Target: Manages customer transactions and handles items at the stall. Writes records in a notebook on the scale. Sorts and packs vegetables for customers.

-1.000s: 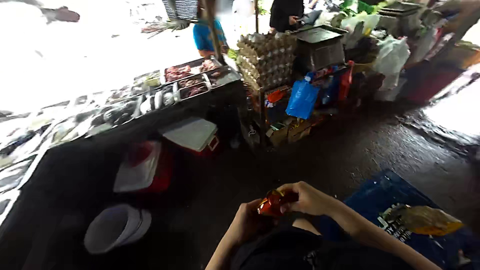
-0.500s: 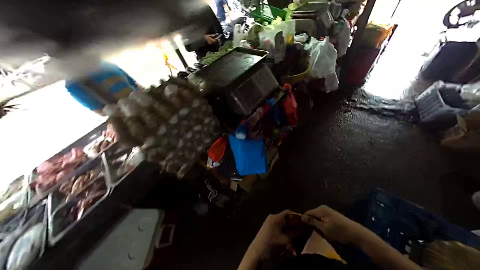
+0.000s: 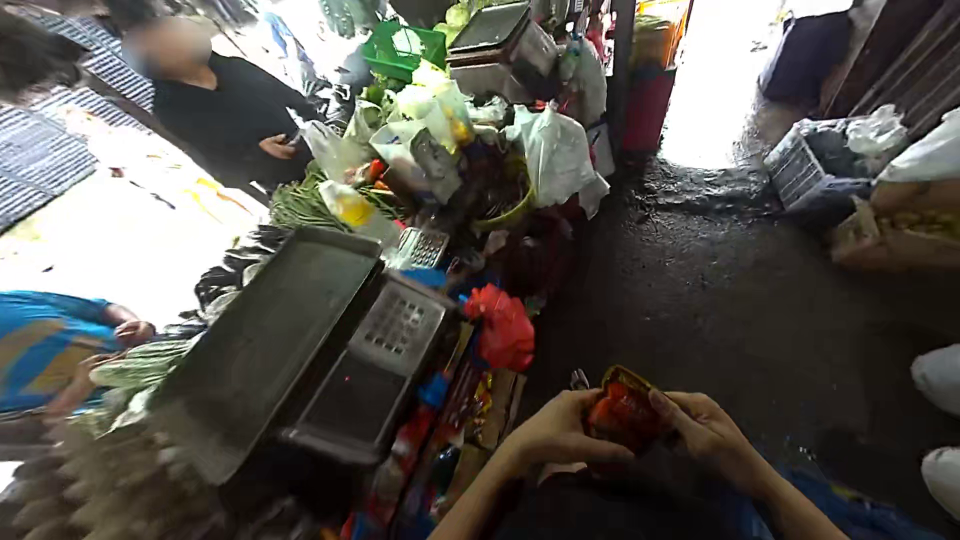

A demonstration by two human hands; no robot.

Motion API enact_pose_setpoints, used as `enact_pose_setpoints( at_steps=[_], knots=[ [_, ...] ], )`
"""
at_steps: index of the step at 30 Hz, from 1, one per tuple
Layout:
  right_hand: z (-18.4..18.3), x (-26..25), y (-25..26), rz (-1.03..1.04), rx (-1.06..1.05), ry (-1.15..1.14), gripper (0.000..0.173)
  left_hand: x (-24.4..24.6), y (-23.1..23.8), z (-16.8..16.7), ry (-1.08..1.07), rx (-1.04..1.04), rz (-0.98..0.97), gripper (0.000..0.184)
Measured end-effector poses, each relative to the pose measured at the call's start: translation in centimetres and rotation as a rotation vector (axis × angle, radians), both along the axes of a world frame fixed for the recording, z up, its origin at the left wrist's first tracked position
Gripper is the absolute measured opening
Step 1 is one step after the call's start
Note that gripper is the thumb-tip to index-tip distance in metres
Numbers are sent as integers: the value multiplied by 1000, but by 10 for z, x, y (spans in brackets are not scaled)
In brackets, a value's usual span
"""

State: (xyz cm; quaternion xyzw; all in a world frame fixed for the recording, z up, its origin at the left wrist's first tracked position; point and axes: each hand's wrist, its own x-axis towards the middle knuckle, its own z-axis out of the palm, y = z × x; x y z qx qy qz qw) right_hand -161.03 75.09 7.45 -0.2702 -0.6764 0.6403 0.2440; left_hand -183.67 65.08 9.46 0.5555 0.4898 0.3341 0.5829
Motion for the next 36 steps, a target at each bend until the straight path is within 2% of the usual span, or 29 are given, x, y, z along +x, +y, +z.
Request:
enact_pose_setpoints(
  at_steps=[3,5,8,10,14,17,19,22,24,27,31,36],
  knots=[
    [-13,-40,88,-29,-33,-35,48,-34,83,-20,-5,71,142,37],
    [-9,-76,154,-77,-43,-29,50,-61,141,-20,-52,38,381,33],
    [22,-129,250,-52,113,-144,45,-97,215,3,-137,12,743,30],
    [48,-164,309,2,233,-223,41,-124,254,15,-157,20,909,32],
    [75,-240,430,25,451,-209,44,-177,314,17,-193,103,1071,35],
    [77,-311,520,45,515,-189,48,-201,339,8,-189,118,1256,32],
    [67,-367,583,57,553,-165,59,-208,353,-3,-182,88,1425,27],
    [51,-440,655,59,624,-135,86,-203,375,-27,-169,-25,1762,20],
    [45,-471,684,68,660,-142,100,-193,393,-39,-187,-107,1988,20],
    [36,-495,704,57,677,-125,94,-179,422,-43,-157,-170,2157,21],
    [22,-499,713,45,621,-67,90,-173,462,-31,-81,-213,2222,18],
    [18,-504,716,64,633,-52,92,-191,500,-20,-39,-178,2179,19]
  ],
)
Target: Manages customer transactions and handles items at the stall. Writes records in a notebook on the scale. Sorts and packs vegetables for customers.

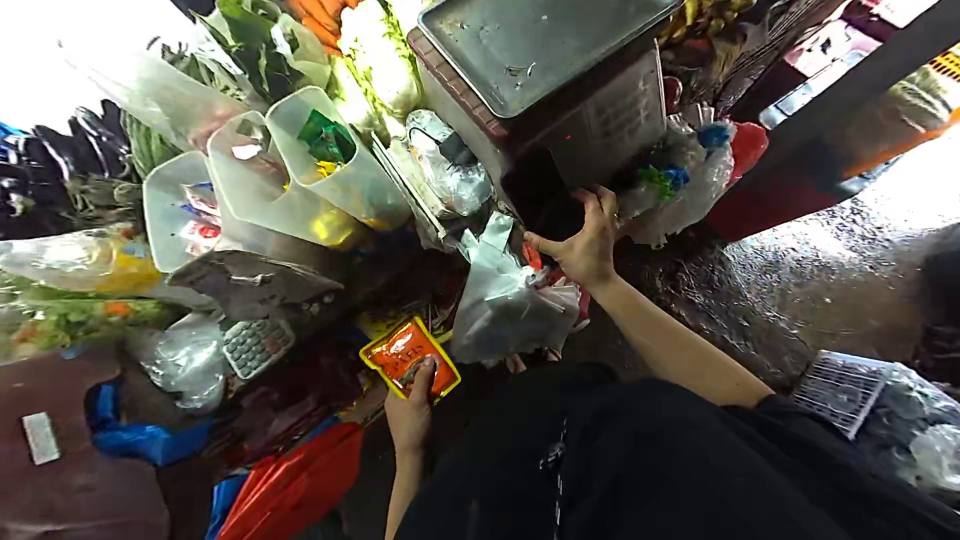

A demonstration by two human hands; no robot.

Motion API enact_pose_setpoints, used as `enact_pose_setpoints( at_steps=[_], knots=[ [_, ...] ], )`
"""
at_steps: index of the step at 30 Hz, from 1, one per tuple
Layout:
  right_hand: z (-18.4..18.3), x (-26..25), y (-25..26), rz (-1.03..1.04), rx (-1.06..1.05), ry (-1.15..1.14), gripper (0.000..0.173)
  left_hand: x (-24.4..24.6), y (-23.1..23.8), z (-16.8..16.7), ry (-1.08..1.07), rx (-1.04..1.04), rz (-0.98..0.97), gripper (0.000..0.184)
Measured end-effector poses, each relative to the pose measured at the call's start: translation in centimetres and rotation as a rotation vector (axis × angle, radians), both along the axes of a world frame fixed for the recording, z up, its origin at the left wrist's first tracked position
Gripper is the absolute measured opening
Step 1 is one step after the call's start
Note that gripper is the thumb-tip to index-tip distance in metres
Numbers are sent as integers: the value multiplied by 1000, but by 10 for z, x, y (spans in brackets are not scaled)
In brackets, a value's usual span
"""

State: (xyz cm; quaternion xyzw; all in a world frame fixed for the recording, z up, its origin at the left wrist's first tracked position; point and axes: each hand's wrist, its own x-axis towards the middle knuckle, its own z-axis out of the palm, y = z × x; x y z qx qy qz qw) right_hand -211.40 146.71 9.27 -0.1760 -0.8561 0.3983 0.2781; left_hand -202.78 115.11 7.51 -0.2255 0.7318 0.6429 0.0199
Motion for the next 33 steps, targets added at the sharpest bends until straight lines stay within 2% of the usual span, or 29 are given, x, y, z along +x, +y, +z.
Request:
enact_pose_setpoints(
  at_steps=[8,14,20,21,24,25,28,33],
  knots=[
    [-6,2,-2,23,6,32,94,-34,31,13,99,111,-75,19],
    [-5,3,-1,40,-14,42,89,-35,28,11,109,89,-103,19],
    [-5,17,7,106,14,91,93,-32,22,9,101,74,-73,19],
    [-6,23,11,143,48,100,85,-31,22,10,102,77,-69,19],
    [-14,40,24,233,200,160,37,-30,21,8,88,76,-68,17],
    [-18,43,27,266,247,184,28,-30,21,8,81,73,-67,17],
    [-26,49,28,312,343,214,27,-29,21,6,69,72,-59,16],
    [-30,46,32,186,395,216,28,-27,23,6,79,76,-61,17]
  ],
)
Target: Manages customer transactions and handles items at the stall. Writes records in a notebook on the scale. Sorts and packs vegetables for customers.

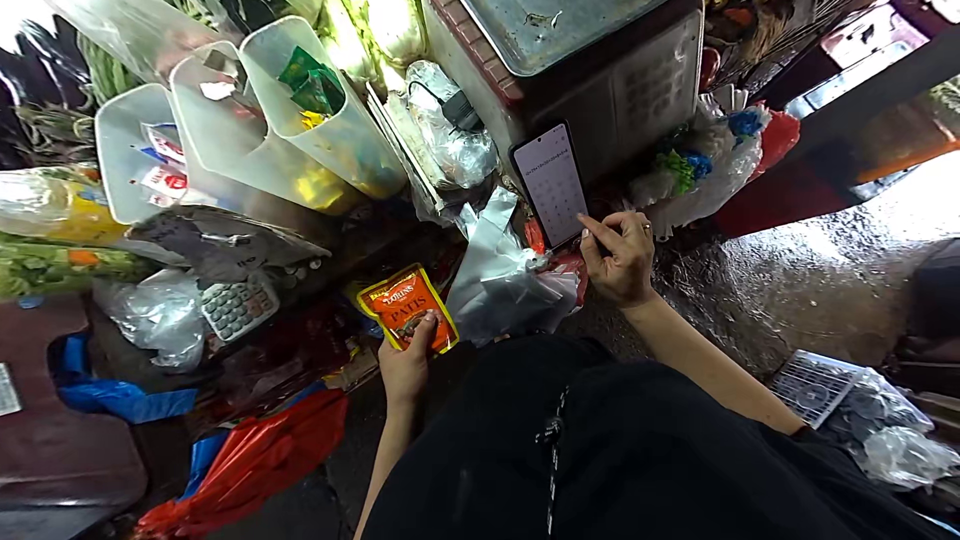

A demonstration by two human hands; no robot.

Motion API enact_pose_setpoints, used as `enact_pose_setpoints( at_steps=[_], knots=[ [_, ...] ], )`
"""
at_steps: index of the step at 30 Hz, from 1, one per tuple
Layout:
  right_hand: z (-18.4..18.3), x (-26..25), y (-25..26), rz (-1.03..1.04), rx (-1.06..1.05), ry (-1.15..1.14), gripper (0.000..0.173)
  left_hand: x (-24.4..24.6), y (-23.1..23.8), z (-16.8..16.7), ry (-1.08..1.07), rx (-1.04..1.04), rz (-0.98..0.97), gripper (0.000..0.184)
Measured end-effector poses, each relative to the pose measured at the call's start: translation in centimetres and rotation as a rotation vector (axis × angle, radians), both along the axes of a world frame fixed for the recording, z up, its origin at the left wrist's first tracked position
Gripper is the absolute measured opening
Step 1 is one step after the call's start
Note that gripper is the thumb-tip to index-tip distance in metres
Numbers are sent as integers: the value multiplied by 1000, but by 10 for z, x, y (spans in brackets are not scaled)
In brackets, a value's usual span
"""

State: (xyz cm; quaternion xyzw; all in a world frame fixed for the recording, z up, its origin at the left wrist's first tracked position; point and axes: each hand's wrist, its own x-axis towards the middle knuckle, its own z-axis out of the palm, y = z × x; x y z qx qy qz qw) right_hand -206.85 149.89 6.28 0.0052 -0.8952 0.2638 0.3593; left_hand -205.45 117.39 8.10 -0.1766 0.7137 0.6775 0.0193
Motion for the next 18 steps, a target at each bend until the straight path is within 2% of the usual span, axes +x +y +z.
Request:
enact_pose_setpoints(
  at_steps=[5,12,18],
  knots=[
    [-1,-3,5,-2,51,-19,29,1,0,-3,-13,-7,15,18],
    [-2,-3,-9,182,103,-12,29,3,2,-2,-9,-21,24,19],
    [7,-14,-14,187,73,12,30,6,4,-2,-8,-24,25,21]
  ],
)
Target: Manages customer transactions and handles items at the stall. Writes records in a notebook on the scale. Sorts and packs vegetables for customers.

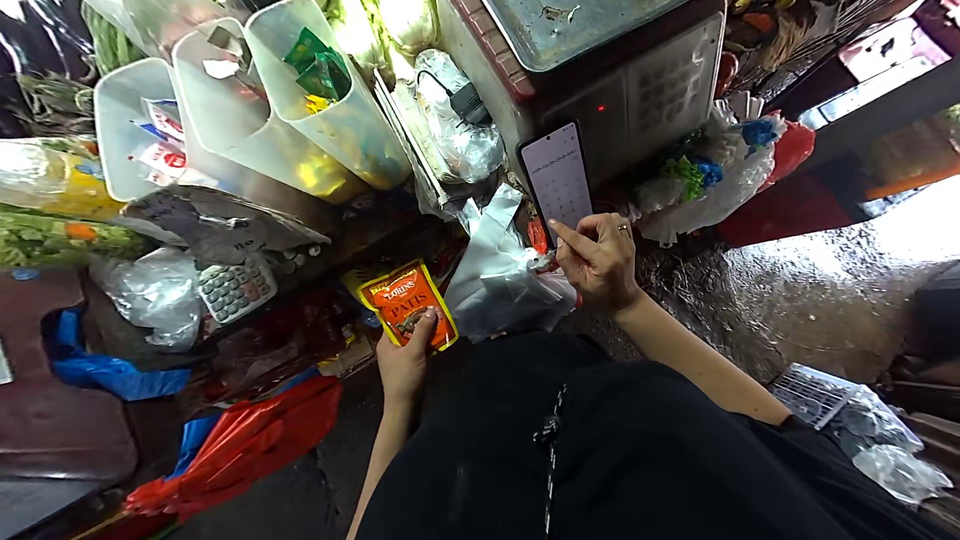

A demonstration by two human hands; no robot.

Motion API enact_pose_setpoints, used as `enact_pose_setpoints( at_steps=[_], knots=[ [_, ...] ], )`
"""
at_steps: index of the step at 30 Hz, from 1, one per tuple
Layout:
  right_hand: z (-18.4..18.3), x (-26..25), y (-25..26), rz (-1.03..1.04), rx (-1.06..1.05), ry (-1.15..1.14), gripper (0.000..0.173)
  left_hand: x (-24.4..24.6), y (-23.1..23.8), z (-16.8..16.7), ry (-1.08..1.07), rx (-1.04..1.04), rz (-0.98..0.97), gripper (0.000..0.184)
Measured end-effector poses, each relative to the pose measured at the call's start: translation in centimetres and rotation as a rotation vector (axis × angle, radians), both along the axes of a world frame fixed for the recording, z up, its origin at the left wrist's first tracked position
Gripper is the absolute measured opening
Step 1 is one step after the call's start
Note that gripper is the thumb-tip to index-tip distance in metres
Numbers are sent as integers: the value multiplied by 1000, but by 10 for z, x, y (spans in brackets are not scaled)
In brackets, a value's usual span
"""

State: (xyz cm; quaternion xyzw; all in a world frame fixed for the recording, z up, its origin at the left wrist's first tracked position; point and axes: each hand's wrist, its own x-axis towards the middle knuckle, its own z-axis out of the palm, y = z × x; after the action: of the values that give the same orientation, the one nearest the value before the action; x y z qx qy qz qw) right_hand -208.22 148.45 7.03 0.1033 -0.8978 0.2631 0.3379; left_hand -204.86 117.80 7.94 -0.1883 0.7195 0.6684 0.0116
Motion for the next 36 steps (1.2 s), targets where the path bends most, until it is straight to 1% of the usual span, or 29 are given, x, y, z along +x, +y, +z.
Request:
enact_pose_setpoints(
  at_steps=[3,6,8,10,11,13,14,15,16,17,18,19,21,22,23,25,26,29,30,32,33,35,36],
  knots=[
    [6,-7,-3,-14,16,-27,31,2,2,0,9,-5,-6,22],
    [12,-4,-5,72,-60,7,31,5,3,1,76,-30,-55,26],
    [16,2,-9,178,-143,-14,31,9,0,4,169,-93,-171,33],
    [24,8,-14,349,-281,-147,34,10,-2,13,277,-193,-383,40],
    [32,9,-16,473,-350,-289,46,7,-2,21,348,-242,-517,41],
    [52,6,-21,742,-414,-583,84,-5,0,38,470,-352,-777,39],
    [61,5,-25,851,-428,-684,93,-10,3,47,510,-409,-882,39],
    [69,5,-30,938,-435,-742,92,-15,6,54,546,-469,-952,36],
    [76,2,-33,994,-417,-750,80,-21,10,60,586,-518,-986,32],
    [83,-3,-37,1022,-374,-711,63,-29,12,67,623,-552,-988,31],
    [90,-11,-40,1027,-336,-652,51,-39,11,75,649,-567,-978,32],
    [98,-20,-42,1021,-305,-596,43,-52,8,85,672,-554,-966,35],
    [120,-44,-37,995,-300,-522,36,-84,-1,108,730,-487,-933,42],
    [132,-58,-33,972,-317,-495,35,-105,-8,124,776,-488,-894,42],
    [146,-74,-29,938,-337,-475,33,-128,-18,141,821,-543,-841,40],
    [180,-111,-23,797,-379,-470,29,-185,-39,178,875,-754,-714,33],
    [198,-130,-23,679,-388,-486,28,-217,-50,195,863,-866,-669,32],
    [247,-191,-42,369,-447,-489,17,-318,-73,236,689,-1142,-613,39],
    [261,-213,-52,297,-486,-494,17,-352,-76,246,611,-1203,-599,40],
    [279,-264,-72,244,-670,-530,19,-418,-78,253,470,-1268,-571,41],
    [285,-289,-82,244,-763,-540,19,-449,-81,251,412,-1268,-583,39],
    [288,-339,-104,273,-873,-551,23,-501,-85,235,324,-1161,-634,38],
    [286,-363,-114,291,-867,-540,24,-518,-85,227,255,-1060,-640,45]
  ],
)
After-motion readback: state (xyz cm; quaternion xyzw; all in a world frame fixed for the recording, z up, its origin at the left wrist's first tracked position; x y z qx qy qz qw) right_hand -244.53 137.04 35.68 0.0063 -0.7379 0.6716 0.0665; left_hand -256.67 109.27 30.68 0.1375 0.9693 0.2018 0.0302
